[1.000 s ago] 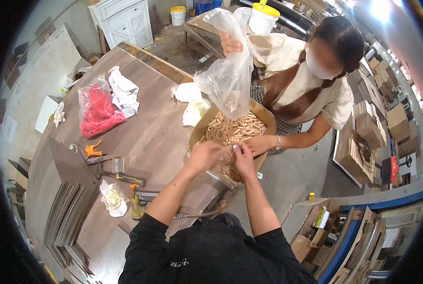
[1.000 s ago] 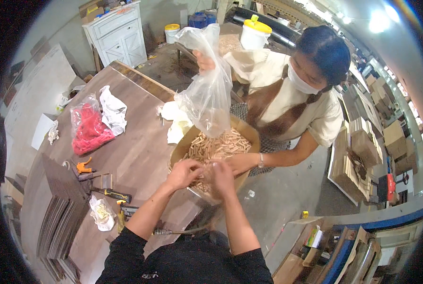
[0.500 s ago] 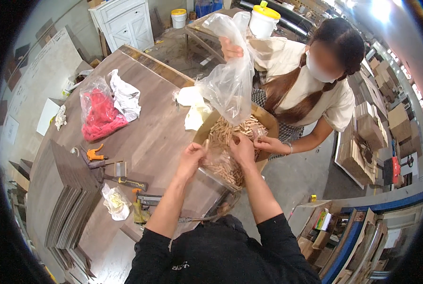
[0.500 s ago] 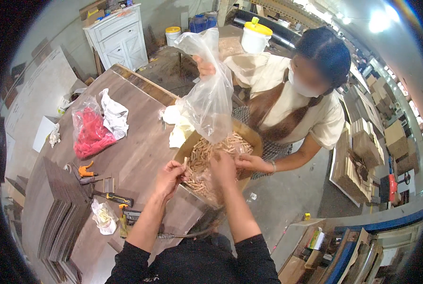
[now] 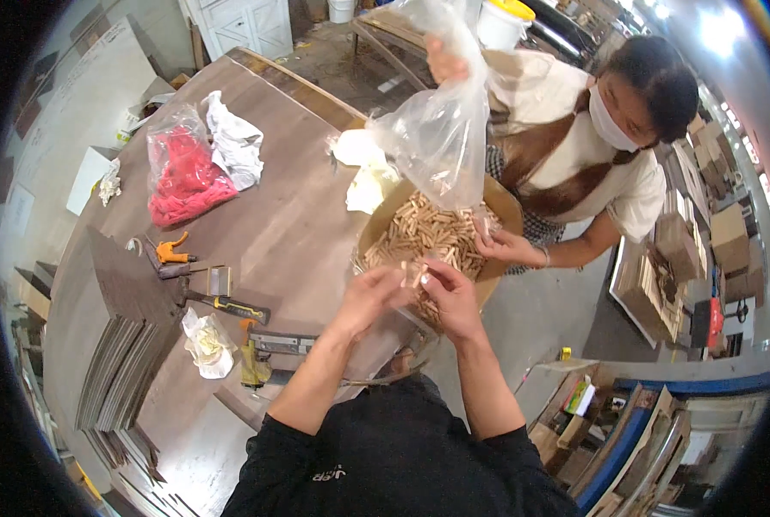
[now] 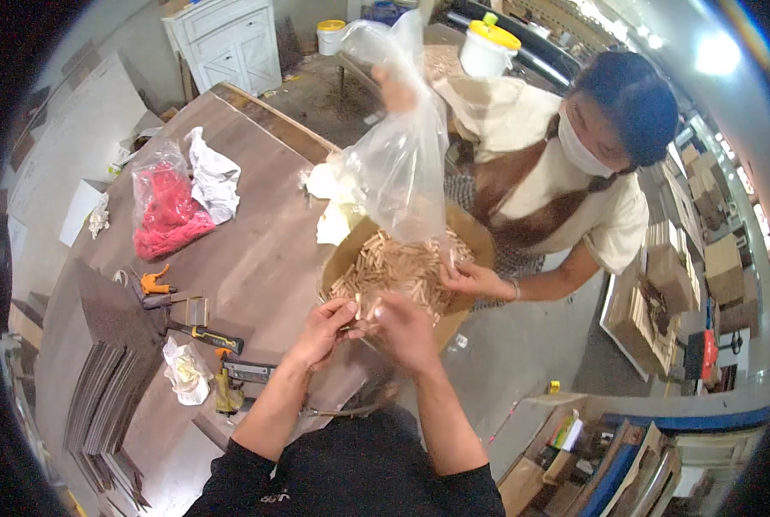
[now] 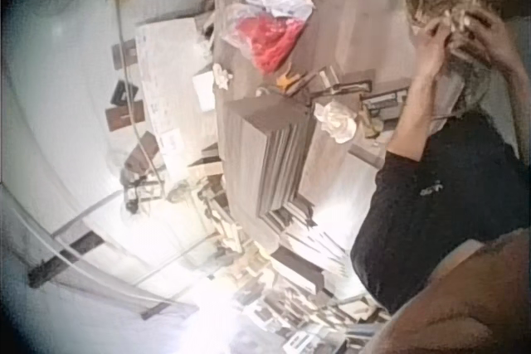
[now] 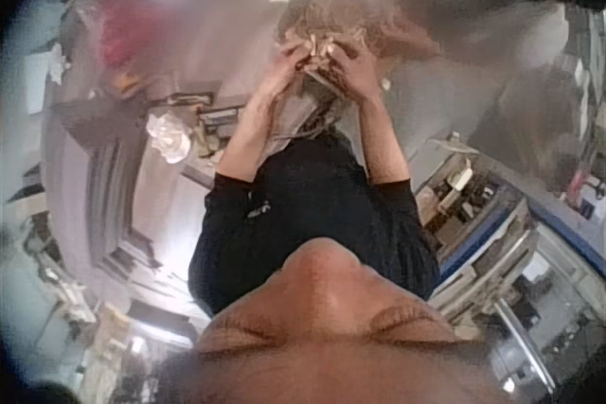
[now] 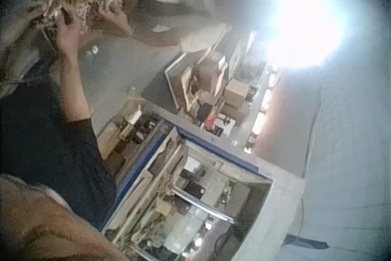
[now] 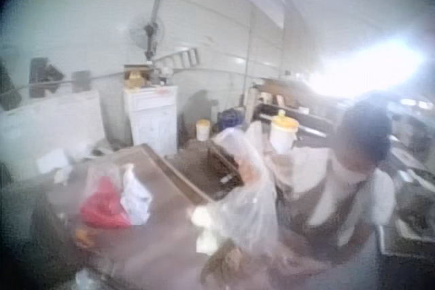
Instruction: The person packs wooden dowels from a box into a plastic bag with another person. The person then assembles wooden panels by fitting wooden frame pieces together and fastening them with a pneumatic nail gun and a hammer.
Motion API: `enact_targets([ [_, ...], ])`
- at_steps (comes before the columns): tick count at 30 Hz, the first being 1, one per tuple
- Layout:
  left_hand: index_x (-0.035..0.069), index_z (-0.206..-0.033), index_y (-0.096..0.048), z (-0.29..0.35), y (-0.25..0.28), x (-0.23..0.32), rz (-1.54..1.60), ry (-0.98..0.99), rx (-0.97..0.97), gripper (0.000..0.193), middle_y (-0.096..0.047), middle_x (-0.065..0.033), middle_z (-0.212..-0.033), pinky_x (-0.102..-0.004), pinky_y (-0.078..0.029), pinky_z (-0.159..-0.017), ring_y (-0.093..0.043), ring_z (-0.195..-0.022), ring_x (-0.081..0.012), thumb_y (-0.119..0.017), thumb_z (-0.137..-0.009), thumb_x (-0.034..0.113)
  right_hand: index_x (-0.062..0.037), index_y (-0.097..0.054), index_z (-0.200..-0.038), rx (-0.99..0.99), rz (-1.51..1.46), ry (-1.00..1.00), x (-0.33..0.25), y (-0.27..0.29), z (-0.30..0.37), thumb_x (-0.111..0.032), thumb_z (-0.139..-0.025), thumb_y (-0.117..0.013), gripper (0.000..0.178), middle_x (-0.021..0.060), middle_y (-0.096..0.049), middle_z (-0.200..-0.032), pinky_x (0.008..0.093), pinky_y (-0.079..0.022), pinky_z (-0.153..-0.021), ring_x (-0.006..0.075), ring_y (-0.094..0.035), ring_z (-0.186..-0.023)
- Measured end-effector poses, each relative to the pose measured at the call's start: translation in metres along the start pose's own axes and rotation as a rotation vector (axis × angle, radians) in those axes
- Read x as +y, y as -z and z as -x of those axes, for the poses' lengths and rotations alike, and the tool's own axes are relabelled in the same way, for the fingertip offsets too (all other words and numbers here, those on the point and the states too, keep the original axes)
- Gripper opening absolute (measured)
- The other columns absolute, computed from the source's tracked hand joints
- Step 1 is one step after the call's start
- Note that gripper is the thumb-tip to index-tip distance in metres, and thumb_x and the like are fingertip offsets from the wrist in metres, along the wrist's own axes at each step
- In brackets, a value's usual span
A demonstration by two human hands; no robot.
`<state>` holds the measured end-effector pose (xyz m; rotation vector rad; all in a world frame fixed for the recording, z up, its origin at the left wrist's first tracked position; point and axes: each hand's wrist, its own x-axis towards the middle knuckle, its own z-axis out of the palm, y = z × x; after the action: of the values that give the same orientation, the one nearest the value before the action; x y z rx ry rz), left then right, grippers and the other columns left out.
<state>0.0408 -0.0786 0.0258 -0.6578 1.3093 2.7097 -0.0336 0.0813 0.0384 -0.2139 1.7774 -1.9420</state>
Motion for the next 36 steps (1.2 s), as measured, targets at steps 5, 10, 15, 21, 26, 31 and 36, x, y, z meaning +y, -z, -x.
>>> enact_targets([
  [5,-0.002,-0.112,-0.069,0.014,-0.006,0.004,-0.053,-0.042,-0.045,0.025,-0.072,-0.0077,-0.1,-0.0273,-0.058,-0.076,-0.068,-0.086,-0.0145,-0.066,-0.099,0.019,-0.001,-0.065,-0.123,-0.026,0.03,-0.118,-0.016,-0.002,0.011,-0.001,-0.094,-0.061,0.029,0.0054,-0.068,-0.108,0.0272,-0.054,-0.081,0.0125,-0.064,-0.094],
  [10,-0.003,-0.115,-0.069,0.024,-0.011,0.007,-0.131,-0.029,-0.049,0.025,-0.073,-0.0092,-0.102,-0.0289,-0.059,-0.077,-0.069,-0.086,-0.0162,-0.067,-0.097,0.015,-0.0006,-0.067,-0.117,-0.042,-0.05,-0.089,-0.025,-0.001,0.023,-0.006,-0.094,-0.068,0.023,0.0033,-0.068,-0.099,0.0238,-0.051,-0.071,0.0092,-0.061,-0.084],
  [15,-0.003,-0.118,-0.069,0.031,-0.017,0.008,-0.161,-0.037,-0.065,0.026,-0.073,-0.0101,-0.105,-0.0303,-0.06,-0.078,-0.07,-0.087,-0.0171,-0.067,-0.097,0.012,0.0039,-0.064,-0.121,-0.09,-0.005,-0.097,-0.024,0.006,0.031,-0.002,-0.096,-0.062,0.025,0.0072,-0.068,-0.107,0.0256,-0.056,-0.08,0.0129,-0.065,-0.094],
  [21,-0.004,-0.118,-0.068,0.033,-0.019,0.003,-0.162,-0.029,-0.081,0.026,-0.072,-0.0105,-0.104,-0.031,-0.06,-0.078,-0.07,-0.088,-0.0181,-0.067,-0.097,0.012,0.0062,-0.063,-0.124,-0.073,-0.031,-0.118,-0.028,0.007,0.04,-0.002,-0.097,-0.062,0.029,0.0085,-0.068,-0.11,0.0267,-0.056,-0.085,0.0141,-0.065,-0.098],
  [26,-0.004,-0.117,-0.068,0.036,-0.024,0.003,-0.167,0.008,-0.071,0.026,-0.072,-0.0104,-0.104,-0.0315,-0.06,-0.078,-0.07,-0.088,-0.0184,-0.067,-0.097,0.013,0.0054,-0.063,-0.127,-0.059,-0.029,-0.12,-0.031,0.01,0.048,-0.002,-0.097,-0.061,0.031,0.009,-0.067,-0.112,0.0264,-0.055,-0.087,0.0148,-0.065,-0.099],
  [31,-0.004,-0.117,-0.068,0.036,-0.028,0.002,-0.194,0.005,-0.078,0.026,-0.072,-0.0097,-0.103,-0.0298,-0.059,-0.078,-0.07,-0.088,-0.0168,-0.067,-0.097,0.013,0.0054,-0.063,-0.127,-0.051,0.009,-0.065,-0.024,0.017,0.05,-0.003,-0.096,-0.062,0.032,0.0096,-0.068,-0.113,0.0269,-0.055,-0.087,0.0147,-0.065,-0.098],
  [36,-0.004,-0.117,-0.068,0.034,-0.03,0.003,-0.188,0.015,-0.086,0.026,-0.072,-0.0092,-0.102,-0.0289,-0.058,-0.079,-0.069,-0.089,-0.0159,-0.067,-0.096,0.012,0.0056,-0.064,-0.126,-0.049,-0.043,-0.113,-0.033,0.016,0.053,-0.004,-0.095,-0.063,0.032,0.0093,-0.068,-0.112,0.0266,-0.054,-0.086,0.0139,-0.065,-0.097],
])
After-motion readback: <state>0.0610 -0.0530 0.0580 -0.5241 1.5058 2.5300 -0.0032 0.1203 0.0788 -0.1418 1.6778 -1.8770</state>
